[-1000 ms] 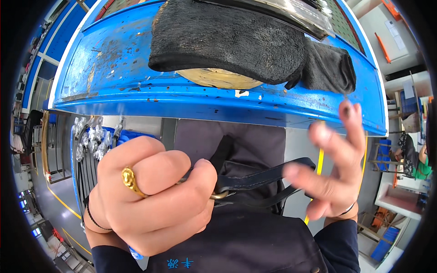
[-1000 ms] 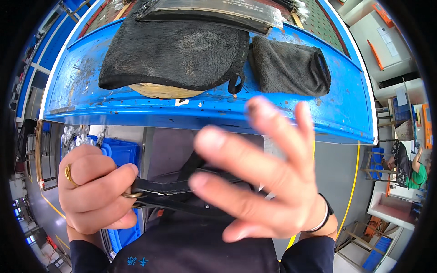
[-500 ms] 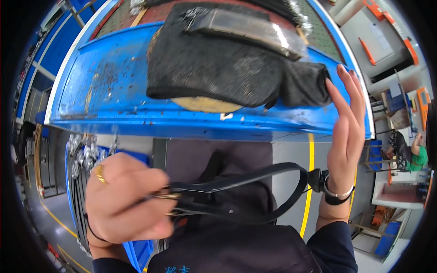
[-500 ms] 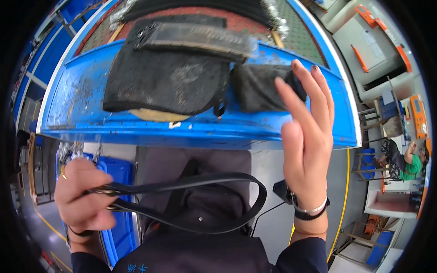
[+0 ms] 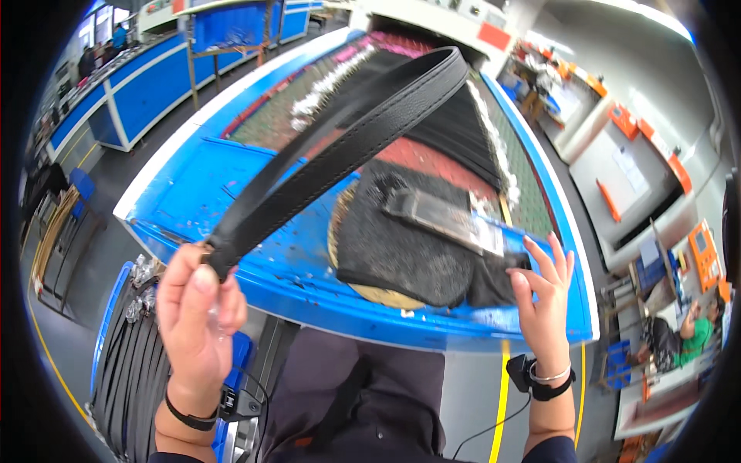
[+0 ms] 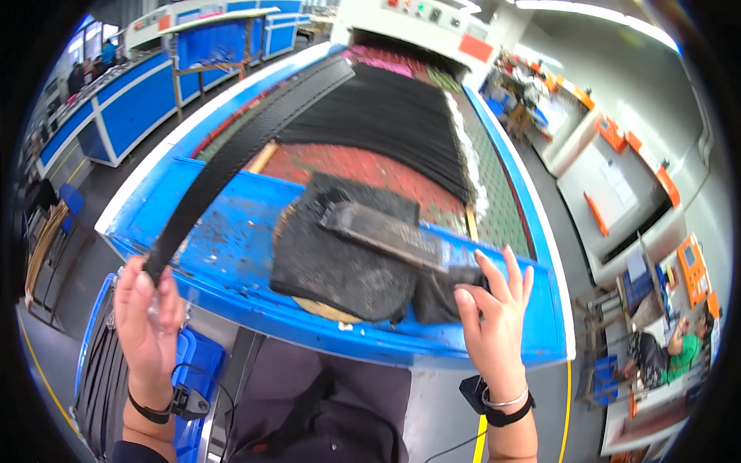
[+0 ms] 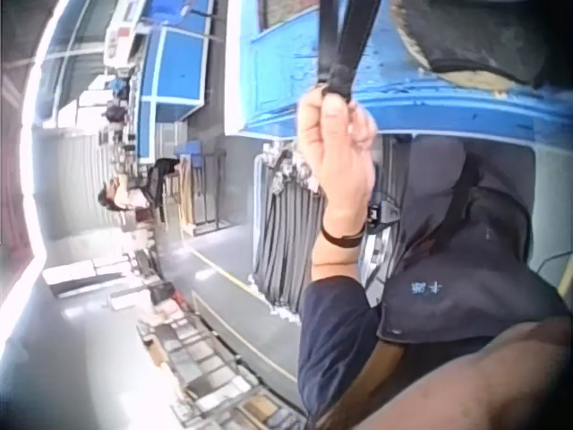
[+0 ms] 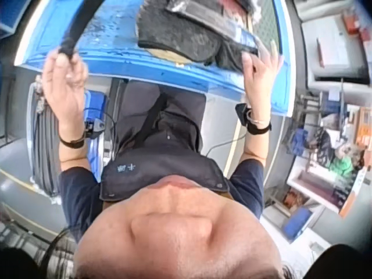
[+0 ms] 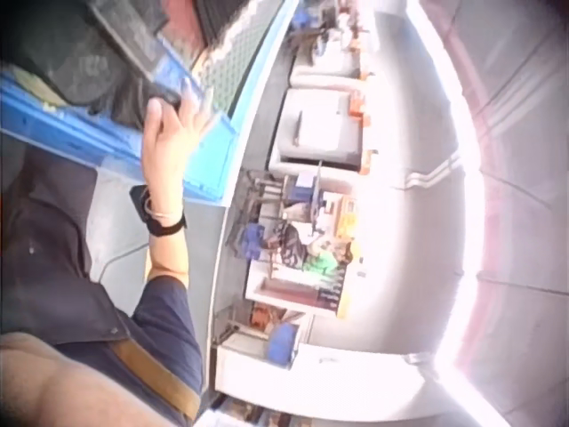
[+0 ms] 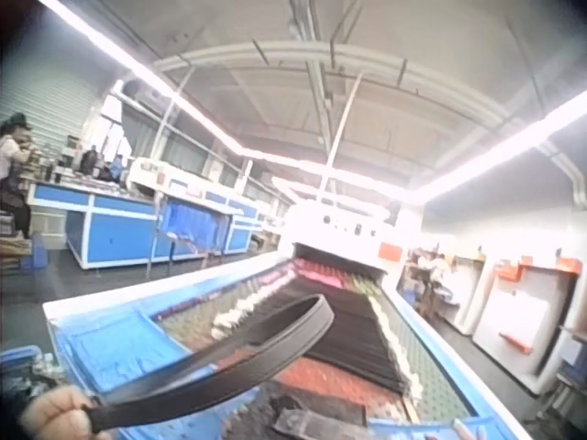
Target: The person attaches a brass-colored metal clasp to the end of a black leather belt using a small metal tool. They repeatedly thread the belt through the clasp and tighten it, then place the finished belt onto a blue conveyor belt. The process is repeated for multiple belts in a factory setting.
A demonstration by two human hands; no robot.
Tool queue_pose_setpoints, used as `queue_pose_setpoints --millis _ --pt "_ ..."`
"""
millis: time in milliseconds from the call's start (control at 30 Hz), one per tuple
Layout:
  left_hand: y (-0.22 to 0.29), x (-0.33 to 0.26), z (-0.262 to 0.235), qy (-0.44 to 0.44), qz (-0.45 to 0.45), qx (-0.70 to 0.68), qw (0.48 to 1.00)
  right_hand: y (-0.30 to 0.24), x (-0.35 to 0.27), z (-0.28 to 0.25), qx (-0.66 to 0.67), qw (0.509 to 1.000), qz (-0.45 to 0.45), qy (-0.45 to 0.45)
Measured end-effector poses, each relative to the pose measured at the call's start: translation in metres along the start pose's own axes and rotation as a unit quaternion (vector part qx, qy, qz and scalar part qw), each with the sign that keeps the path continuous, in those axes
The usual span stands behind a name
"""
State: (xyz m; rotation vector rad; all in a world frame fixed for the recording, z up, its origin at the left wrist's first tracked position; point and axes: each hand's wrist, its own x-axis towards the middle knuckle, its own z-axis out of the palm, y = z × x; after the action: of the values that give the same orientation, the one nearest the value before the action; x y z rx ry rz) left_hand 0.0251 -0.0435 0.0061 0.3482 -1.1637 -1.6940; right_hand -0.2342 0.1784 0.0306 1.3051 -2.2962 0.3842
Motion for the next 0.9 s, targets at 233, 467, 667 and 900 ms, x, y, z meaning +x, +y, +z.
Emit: queue_pose_setpoints --millis 233,467,667,900 --pt "0.014 0.002 -0.010 0.014 -0.065 -0.133 0.989 -0.017 0.041 0.012 0.201 0.974 0.013 -0.105" --pt "0.010 0.002 -0.036 0.020 0.015 -0.041 0.999 -0.009 0.038 0.017 0.474 0.868 0.118 -0.094" --pt "0.005 0.005 -0.021 -0.016 0.101 0.162 0.982 0.009 0.005 0.008 0.710 0.675 0.150 0.134" --pt "-0.003 0.003 0.032 -0.227 0.223 0.342 0.884 0.005 -0.046 -0.040 0.836 0.511 0.028 0.196"
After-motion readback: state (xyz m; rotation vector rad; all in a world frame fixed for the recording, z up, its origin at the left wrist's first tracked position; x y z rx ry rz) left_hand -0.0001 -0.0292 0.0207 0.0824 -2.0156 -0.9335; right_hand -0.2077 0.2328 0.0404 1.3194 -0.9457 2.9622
